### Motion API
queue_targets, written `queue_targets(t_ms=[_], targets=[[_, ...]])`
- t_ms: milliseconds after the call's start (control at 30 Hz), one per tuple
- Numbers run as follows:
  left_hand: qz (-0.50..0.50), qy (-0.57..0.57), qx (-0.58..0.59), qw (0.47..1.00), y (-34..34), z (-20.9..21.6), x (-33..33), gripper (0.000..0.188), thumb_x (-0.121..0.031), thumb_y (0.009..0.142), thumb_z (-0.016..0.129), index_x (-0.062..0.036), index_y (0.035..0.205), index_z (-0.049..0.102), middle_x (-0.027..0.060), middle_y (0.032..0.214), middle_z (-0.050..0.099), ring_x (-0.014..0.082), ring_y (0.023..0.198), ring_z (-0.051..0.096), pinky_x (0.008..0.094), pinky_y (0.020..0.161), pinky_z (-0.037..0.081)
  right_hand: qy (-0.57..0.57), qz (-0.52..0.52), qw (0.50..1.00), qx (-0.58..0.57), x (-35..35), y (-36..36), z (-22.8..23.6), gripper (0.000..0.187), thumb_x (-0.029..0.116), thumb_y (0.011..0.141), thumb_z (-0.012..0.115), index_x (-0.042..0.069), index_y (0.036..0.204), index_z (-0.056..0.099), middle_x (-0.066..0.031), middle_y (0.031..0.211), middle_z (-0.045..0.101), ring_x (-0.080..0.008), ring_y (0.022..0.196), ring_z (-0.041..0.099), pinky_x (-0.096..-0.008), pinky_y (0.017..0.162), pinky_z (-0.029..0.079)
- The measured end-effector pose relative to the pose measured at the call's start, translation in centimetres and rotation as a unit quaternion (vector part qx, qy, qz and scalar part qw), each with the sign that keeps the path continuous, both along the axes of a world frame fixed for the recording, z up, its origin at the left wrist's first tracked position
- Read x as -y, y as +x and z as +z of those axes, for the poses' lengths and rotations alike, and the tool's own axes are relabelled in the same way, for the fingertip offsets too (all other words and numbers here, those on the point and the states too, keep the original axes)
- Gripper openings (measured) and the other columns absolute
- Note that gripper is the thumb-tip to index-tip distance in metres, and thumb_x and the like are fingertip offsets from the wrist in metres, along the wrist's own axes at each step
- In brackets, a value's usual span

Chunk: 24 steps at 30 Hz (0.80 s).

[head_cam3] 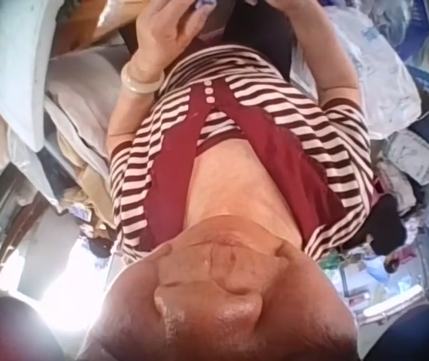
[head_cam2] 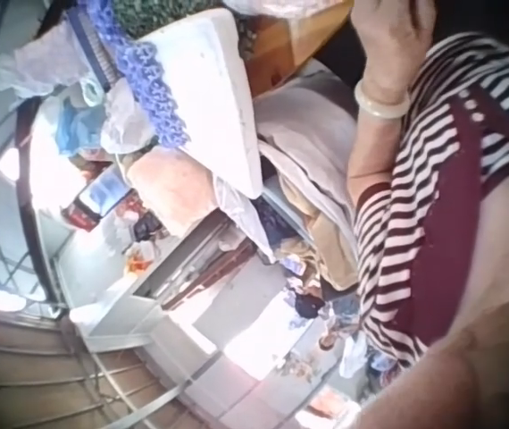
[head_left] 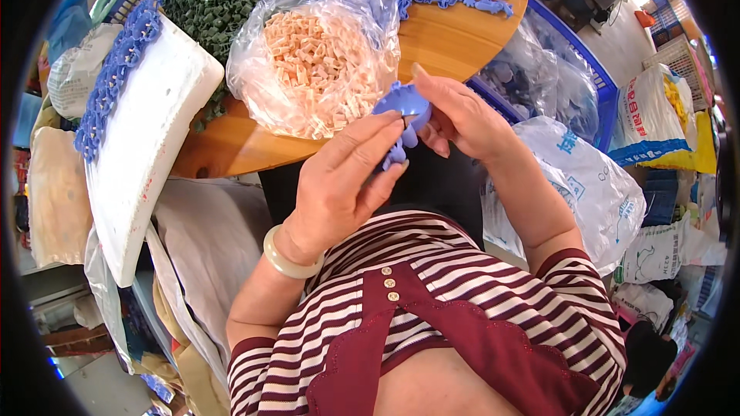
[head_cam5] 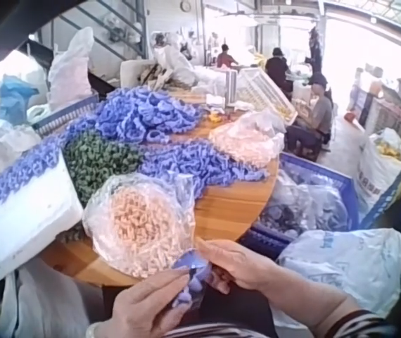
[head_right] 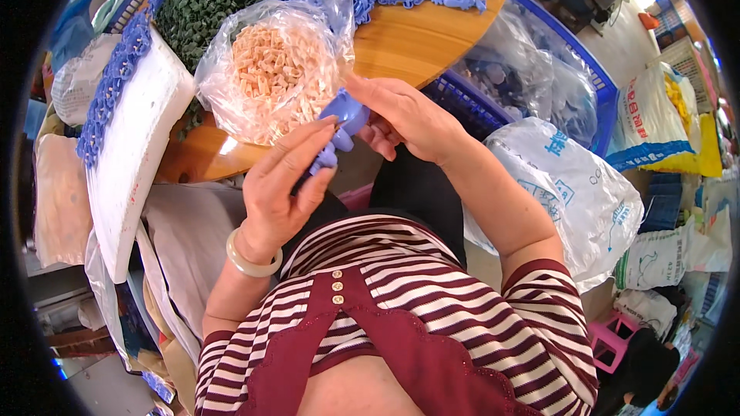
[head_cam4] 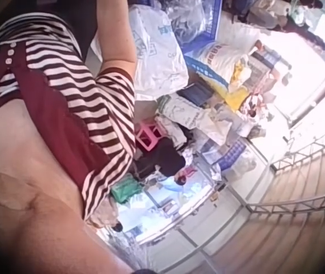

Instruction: Assembling small plastic components for blue toy bear-shaped frames.

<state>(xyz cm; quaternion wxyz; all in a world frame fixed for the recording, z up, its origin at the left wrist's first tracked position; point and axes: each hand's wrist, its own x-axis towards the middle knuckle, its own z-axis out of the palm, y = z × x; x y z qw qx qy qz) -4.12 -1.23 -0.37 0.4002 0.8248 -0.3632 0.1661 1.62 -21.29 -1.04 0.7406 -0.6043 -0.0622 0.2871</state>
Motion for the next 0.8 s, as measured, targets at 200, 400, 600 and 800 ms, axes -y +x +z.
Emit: queue_targets(t_ms=[200, 400, 600, 800], targets=[[0.023, -0.340, -0.352, 0.872, -0.3, 0.4, 0.9, 0.027, -0.004, 0.090, 0.056, 0.0040, 0.115, 0.056, 0.0064, 0.106, 0.061, 0.0128, 0.095, 0.058, 0.0260, 0.086, 0.045, -0.028, 0.036, 0.999, 0.017, 1.2, 0.1, -0.4, 0.048, 0.047, 0.095, 0.040, 0.004, 0.081, 0.055, -0.0041, 0.061, 0.055, -0.0080, 0.040, 0.046, -0.0188, 0.038, 0.035], [-0.055, -0.548, -0.504, 0.665, 0.5, -1.5, 1.5, 0.027, -0.010, 0.092, 0.052, 0.0028, 0.115, 0.055, 0.0120, 0.109, 0.061, 0.0184, 0.101, 0.059, 0.0321, 0.092, 0.047, -0.191, -0.067, 0.970, 0.134, 1.0, -0.3, -0.3, 0.039, 0.038, 0.090, 0.056, 0.003, 0.071, 0.057, -0.0011, 0.056, 0.054, -0.0061, 0.044, 0.049, -0.0177, 0.041, 0.035], [-0.093, -0.572, -0.536, 0.614, 0.6, -2.4, 1.9, 0.033, -0.013, 0.094, 0.046, 0.0031, 0.122, 0.047, 0.0171, 0.116, 0.058, 0.0249, 0.108, 0.057, 0.0397, 0.099, 0.044, -0.233, -0.152, 0.929, 0.245, 0.8, -0.4, -0.8, 0.031, 0.027, 0.084, 0.067, 0.002, 0.067, 0.059, 0.0006, 0.053, 0.051, -0.0047, 0.046, 0.049, -0.0187, 0.042, 0.035], [-0.124, -0.586, -0.536, 0.595, 0.7, -3.1, 2.0, 0.031, -0.010, 0.094, 0.045, 0.0047, 0.122, 0.046, 0.0201, 0.120, 0.054, 0.0262, 0.113, 0.054, 0.0379, 0.100, 0.043, -0.243, -0.156, 0.921, 0.261, 0.9, 0.2, -1.2, 0.029, 0.022, 0.082, 0.069, 0.001, 0.066, 0.058, 0.0008, 0.053, 0.051, -0.0045, 0.046, 0.049, -0.0184, 0.042, 0.035]])
